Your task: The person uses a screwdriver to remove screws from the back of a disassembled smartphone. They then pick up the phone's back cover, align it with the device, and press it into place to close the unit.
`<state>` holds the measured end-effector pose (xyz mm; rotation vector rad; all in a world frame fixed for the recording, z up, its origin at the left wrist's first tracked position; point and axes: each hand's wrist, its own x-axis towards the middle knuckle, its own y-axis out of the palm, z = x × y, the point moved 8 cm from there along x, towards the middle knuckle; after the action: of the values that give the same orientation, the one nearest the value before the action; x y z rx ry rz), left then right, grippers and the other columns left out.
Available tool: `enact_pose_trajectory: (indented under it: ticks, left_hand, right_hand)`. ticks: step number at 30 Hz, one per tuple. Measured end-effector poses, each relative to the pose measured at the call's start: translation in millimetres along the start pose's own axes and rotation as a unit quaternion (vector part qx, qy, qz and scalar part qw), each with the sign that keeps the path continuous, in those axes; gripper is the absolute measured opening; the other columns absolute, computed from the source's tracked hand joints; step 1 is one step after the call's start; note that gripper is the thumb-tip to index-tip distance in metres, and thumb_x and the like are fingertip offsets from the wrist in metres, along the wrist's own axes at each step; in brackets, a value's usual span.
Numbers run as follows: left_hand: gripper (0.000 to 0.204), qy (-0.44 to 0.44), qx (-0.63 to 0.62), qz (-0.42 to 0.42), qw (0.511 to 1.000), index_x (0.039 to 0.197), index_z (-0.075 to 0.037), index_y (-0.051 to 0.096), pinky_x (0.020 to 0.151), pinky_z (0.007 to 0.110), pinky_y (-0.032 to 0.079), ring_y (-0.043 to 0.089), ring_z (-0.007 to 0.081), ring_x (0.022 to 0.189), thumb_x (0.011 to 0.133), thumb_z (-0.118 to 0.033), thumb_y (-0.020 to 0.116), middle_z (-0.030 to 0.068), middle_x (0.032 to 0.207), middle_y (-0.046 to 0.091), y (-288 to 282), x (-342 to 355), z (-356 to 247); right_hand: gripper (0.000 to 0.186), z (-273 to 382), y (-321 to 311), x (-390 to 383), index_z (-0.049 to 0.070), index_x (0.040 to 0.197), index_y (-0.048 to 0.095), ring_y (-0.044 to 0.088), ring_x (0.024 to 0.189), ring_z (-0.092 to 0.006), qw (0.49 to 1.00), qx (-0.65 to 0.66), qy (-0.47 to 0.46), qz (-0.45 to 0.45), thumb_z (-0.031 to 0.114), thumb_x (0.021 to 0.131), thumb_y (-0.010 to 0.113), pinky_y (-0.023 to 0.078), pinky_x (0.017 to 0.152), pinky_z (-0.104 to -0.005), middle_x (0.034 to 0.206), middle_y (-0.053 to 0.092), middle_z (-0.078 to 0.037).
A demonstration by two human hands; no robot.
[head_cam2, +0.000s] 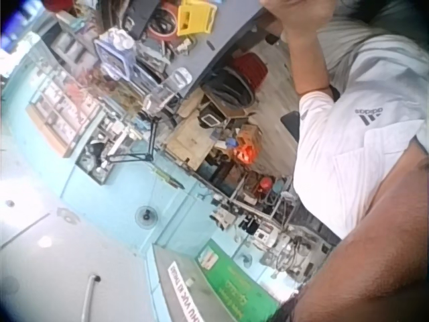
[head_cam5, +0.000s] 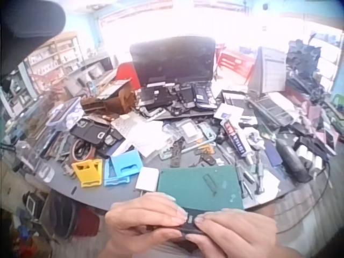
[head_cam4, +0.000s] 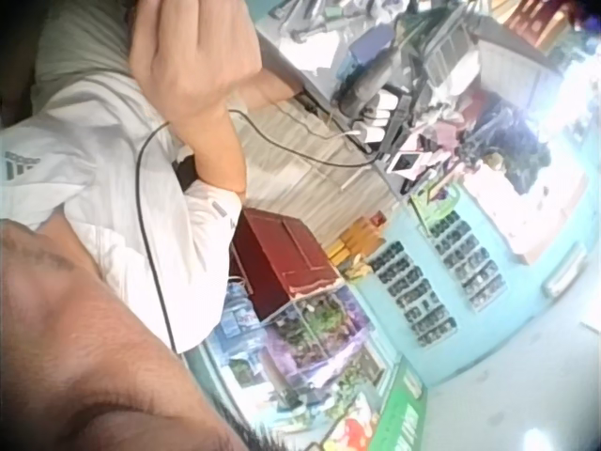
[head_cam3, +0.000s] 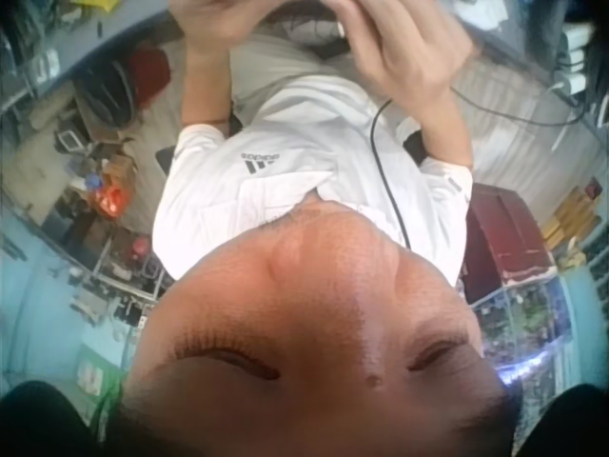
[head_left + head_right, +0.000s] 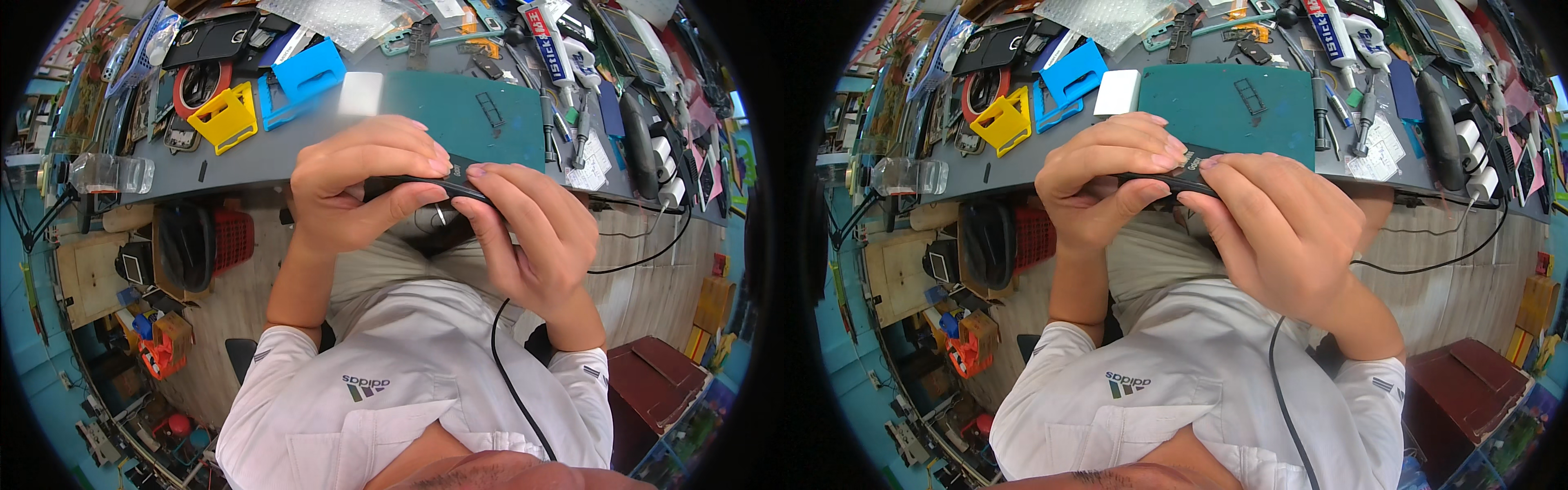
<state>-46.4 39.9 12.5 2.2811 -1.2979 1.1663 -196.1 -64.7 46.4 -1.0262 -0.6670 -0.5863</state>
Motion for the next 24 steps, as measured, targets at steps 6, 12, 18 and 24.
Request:
enact_pose_trajectory:
  ticks: [6, 12, 18, 24]
  left_hand:
    - [0.036, 0.008, 0.042, 0.009, 0.999, 0.100, 0.004, 0.077, 0.098, 0.053, 0.057, 0.077, 0.0325, 0.095, 0.077, -0.019, 0.092, 0.0174, 0.098, 0.078, 0, -2, 1]
    - [0.044, -0.006, -0.022, -0.063, 0.998, 0.104, 0.004, 0.076, 0.101, 0.056, 0.055, 0.076, 0.0353, 0.100, 0.079, -0.028, 0.091, 0.0187, 0.104, 0.077, 0, -1, 8]
    - [0.056, 0.052, 0.179, -0.001, 0.982, 0.113, 0.003, 0.076, 0.106, 0.058, 0.050, 0.073, 0.0371, 0.110, 0.079, -0.040, 0.088, 0.0175, 0.112, 0.077, 19, 39, -27]
    - [0.030, 0.099, 0.191, 0.044, 0.976, 0.107, -0.002, 0.080, 0.092, 0.046, 0.058, 0.076, 0.0285, 0.095, 0.085, -0.021, 0.082, 0.0113, 0.099, 0.080, 55, 43, -41]
  right_hand:
    - [0.042, -15, -9, 1, -0.001, 0.112, 0.074, 0.076, 0.089, -0.0302, 0.994, 0.080, 0.063, 0.041, 0.012, 0.076, 0.091, 0.061, 0.074, -0.0360, 0.106, 0.077, -0.016]
    - [0.038, -38, -42, -6, -0.005, 0.117, 0.072, 0.078, 0.101, -0.0330, 0.986, 0.145, 0.069, 0.044, 0.003, 0.081, 0.082, 0.062, 0.090, -0.0403, 0.113, 0.078, -0.019]
    - [0.033, -27, -59, -3, -0.006, 0.111, 0.073, 0.079, 0.098, -0.0344, 0.997, 0.067, -0.027, -0.012, -0.003, 0.078, 0.079, 0.065, 0.090, -0.0430, 0.104, 0.078, -0.021]
    - [0.037, -24, -52, -1, -0.005, 0.110, 0.073, 0.079, 0.093, -0.0341, 0.997, 0.047, -0.057, -0.013, 0.002, 0.075, 0.085, 0.066, 0.081, -0.0396, 0.103, 0.078, -0.020]
